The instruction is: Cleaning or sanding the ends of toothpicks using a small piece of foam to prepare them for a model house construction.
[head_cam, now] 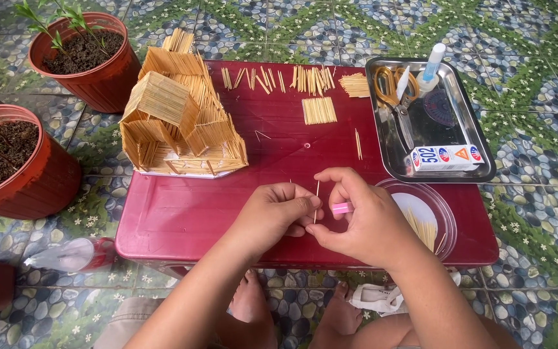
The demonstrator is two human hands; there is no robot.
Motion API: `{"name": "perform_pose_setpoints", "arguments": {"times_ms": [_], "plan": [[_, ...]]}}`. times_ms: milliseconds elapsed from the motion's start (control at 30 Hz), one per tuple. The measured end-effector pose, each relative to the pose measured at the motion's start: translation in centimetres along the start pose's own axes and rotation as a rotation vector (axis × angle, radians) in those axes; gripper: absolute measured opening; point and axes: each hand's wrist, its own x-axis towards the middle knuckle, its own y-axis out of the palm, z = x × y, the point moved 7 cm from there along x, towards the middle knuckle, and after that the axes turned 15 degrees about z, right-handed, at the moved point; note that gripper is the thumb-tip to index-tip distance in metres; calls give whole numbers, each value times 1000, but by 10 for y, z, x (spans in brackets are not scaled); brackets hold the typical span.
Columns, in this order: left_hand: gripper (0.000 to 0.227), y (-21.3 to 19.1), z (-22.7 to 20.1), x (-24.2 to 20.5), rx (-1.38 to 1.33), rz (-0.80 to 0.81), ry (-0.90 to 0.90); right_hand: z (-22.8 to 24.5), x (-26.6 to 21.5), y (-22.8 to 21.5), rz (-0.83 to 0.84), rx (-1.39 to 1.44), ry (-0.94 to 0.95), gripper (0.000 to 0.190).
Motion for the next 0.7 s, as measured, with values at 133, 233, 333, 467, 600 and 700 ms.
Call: {"name": "perform_pose_setpoints", "arguments": {"times_ms": [133, 233, 333, 467, 600, 700], "plan": [[20, 0, -4, -2, -1, 1, 12, 0, 1, -2, 1, -5, -7, 70], [19, 0, -3, -2, -2, 0, 17, 1, 0, -1, 1, -7, -11, 70], [21, 0, 0, -1, -4, 8, 16, 0, -1, -1, -2, -4, -5, 70], [20, 0, -1, 0, -8, 16, 21, 2, 0, -1, -5, -4, -13, 70], [21, 0, 1, 1, -14, 20, 13, 1, -1, -1, -9, -7, -16, 71], [21, 0, 1, 0, -23, 20, 19, 2, -1, -1, -8, -8, -15, 71]]}}
